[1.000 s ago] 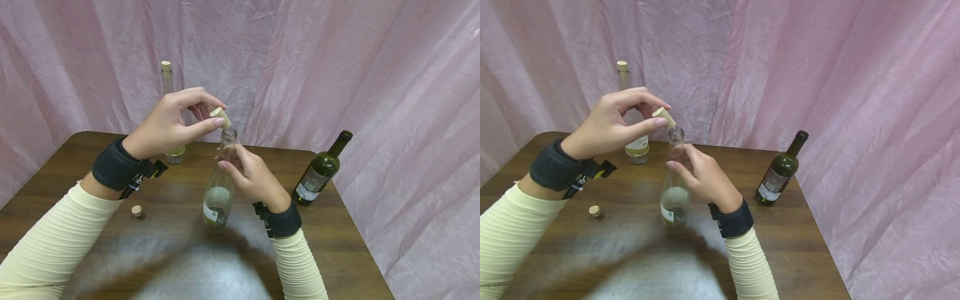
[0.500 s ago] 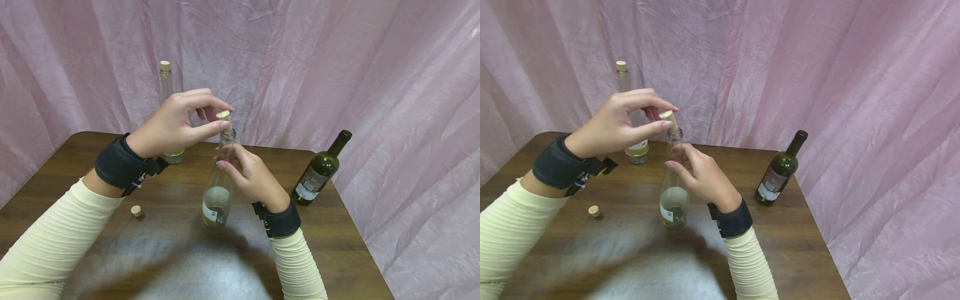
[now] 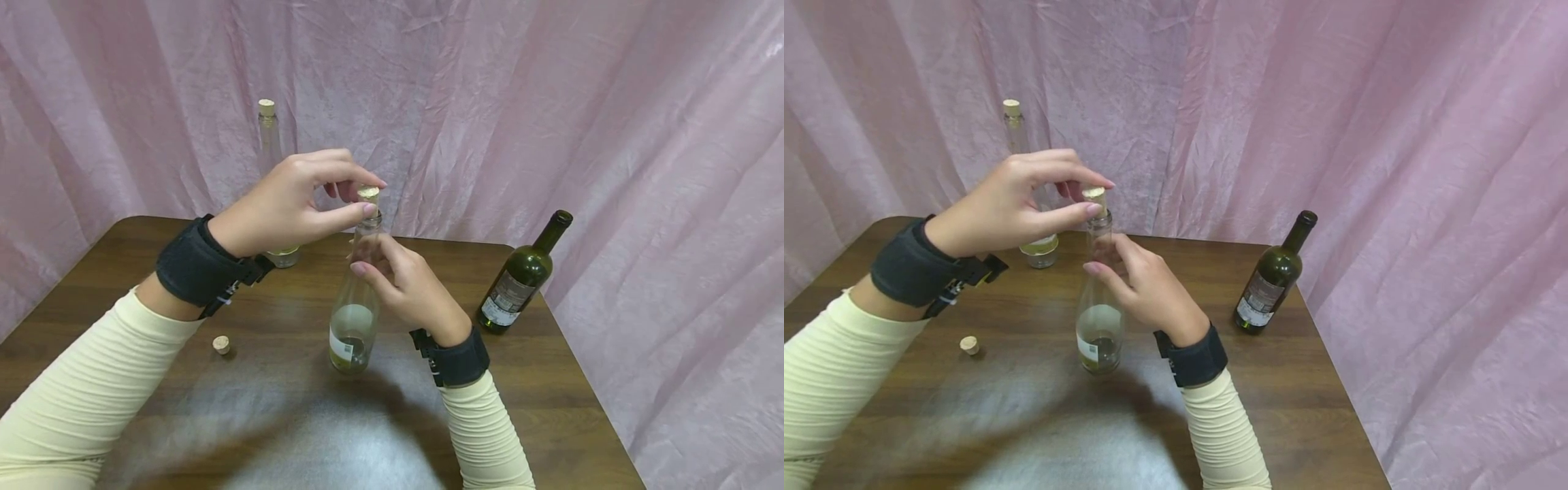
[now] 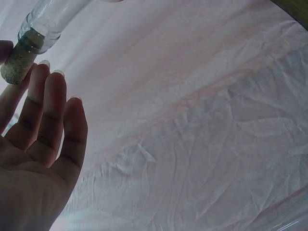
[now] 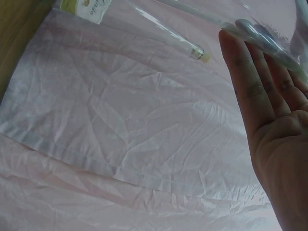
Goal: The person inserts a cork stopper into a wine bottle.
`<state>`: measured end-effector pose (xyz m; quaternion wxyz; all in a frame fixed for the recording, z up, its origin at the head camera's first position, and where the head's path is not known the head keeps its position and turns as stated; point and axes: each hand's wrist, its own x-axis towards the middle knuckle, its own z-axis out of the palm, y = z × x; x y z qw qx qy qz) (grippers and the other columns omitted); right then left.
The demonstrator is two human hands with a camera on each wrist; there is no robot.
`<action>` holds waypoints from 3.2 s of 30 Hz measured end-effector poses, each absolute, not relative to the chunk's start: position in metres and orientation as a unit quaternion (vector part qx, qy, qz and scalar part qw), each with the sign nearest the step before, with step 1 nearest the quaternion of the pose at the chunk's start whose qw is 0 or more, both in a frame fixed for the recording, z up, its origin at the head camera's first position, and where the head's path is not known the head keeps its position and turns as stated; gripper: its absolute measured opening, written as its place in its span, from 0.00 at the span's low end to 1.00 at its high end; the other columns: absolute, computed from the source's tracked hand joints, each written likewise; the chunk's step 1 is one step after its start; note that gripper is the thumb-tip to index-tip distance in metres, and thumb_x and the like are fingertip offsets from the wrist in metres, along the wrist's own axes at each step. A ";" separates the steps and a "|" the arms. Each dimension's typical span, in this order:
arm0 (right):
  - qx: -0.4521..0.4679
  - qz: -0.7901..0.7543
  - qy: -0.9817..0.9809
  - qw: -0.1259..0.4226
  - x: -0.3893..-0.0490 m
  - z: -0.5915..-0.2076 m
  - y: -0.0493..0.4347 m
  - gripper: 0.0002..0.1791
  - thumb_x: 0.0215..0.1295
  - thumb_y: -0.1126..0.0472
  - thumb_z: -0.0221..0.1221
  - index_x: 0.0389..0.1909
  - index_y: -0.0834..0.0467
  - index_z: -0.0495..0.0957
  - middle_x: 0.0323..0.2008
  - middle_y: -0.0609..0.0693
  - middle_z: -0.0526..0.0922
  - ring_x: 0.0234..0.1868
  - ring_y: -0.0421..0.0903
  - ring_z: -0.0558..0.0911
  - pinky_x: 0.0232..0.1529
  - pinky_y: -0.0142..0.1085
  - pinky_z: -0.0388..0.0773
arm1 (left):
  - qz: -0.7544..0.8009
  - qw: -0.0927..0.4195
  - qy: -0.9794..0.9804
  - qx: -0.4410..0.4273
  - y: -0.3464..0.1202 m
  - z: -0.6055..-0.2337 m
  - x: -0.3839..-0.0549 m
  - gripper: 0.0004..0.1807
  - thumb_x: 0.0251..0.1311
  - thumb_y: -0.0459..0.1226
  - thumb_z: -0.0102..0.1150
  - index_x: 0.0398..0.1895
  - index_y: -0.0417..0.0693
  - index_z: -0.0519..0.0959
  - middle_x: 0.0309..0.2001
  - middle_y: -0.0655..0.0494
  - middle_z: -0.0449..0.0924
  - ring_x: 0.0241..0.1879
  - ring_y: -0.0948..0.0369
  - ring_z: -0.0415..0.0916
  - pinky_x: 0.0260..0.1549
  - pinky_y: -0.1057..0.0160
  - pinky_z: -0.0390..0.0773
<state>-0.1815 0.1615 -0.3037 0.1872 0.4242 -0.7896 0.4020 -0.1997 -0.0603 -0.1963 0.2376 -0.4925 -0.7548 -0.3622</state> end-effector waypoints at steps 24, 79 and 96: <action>0.338 0.406 -0.849 0.019 -0.179 -0.298 0.180 0.23 0.75 0.41 0.59 0.57 0.53 0.81 0.46 0.40 0.87 0.50 0.38 0.85 0.52 0.38 0.81 | -0.692 -0.065 -0.645 -0.318 -0.027 -0.226 -0.197 0.21 0.78 0.47 0.52 0.50 0.37 0.82 0.48 0.41 0.83 0.49 0.49 0.81 0.57 0.51 0.76; 0.274 0.327 -0.904 0.006 -0.160 -0.286 0.184 0.46 0.69 0.29 0.57 0.83 0.46 0.61 0.68 0.42 0.78 0.67 0.40 0.77 0.65 0.41 0.73 | -0.726 -0.190 -0.577 -0.323 -0.024 -0.226 -0.217 0.30 0.78 0.56 0.32 0.29 0.44 0.72 0.26 0.49 0.65 0.30 0.51 0.67 0.38 0.54 0.71; 0.266 0.323 -0.908 0.002 -0.163 -0.290 0.183 0.49 0.69 0.29 0.57 0.86 0.43 0.55 0.69 0.40 0.75 0.66 0.40 0.78 0.60 0.38 0.76 | -0.756 -0.051 -0.593 -0.272 -0.045 -0.238 -0.277 0.29 0.78 0.55 0.33 0.27 0.44 0.71 0.23 0.52 0.67 0.27 0.56 0.66 0.37 0.57 0.71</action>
